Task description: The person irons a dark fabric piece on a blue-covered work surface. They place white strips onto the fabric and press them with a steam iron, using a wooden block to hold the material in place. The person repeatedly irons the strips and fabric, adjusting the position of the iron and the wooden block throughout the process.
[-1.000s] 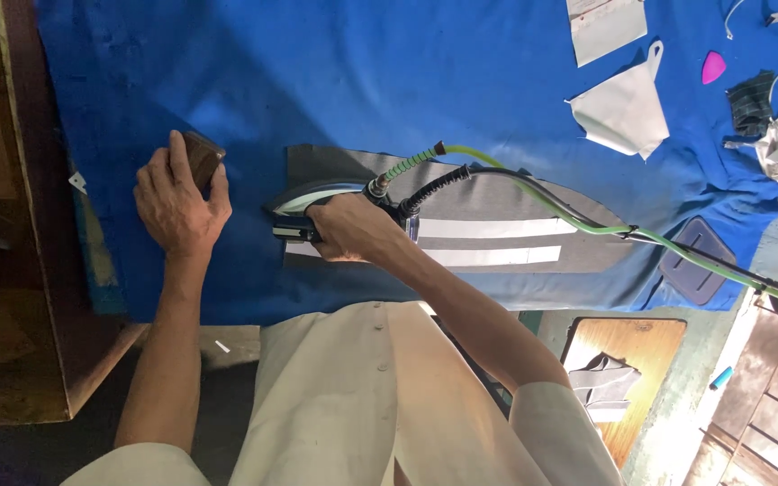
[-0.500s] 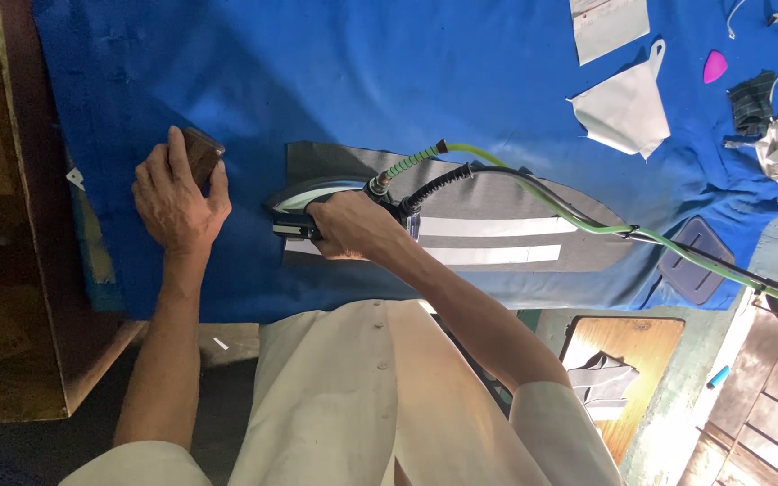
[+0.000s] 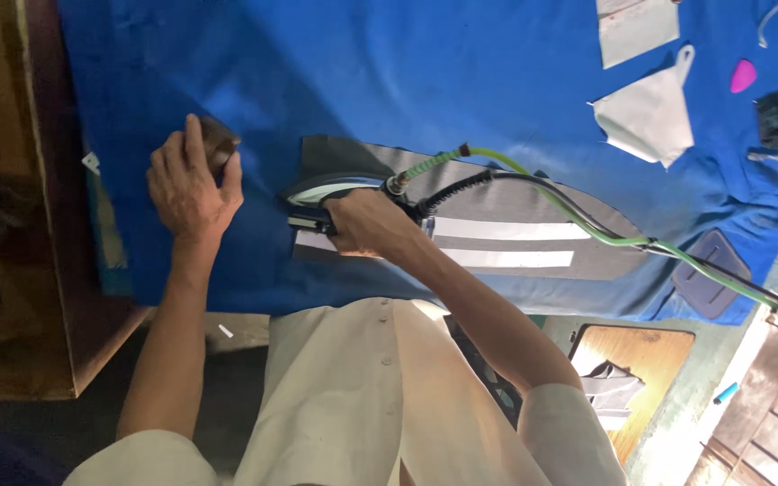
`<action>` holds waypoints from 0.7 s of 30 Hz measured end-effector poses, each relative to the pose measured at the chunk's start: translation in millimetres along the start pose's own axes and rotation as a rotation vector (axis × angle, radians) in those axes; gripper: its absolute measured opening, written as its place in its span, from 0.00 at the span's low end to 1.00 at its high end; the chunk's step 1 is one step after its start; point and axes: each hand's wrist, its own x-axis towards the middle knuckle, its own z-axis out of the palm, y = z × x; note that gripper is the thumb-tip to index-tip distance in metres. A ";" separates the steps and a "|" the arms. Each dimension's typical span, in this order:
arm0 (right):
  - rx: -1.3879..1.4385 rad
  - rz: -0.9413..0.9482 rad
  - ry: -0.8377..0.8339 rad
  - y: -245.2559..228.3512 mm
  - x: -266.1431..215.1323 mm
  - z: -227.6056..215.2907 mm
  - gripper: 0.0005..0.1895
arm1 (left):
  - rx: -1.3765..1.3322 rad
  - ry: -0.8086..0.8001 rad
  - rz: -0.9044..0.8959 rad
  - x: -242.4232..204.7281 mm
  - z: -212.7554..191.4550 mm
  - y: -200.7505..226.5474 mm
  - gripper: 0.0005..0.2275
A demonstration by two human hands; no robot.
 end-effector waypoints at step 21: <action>0.084 0.447 0.240 142.3 -154.8 18.0 0.14 | -0.625 -0.356 0.451 -31.7 -5.7 118.8 0.23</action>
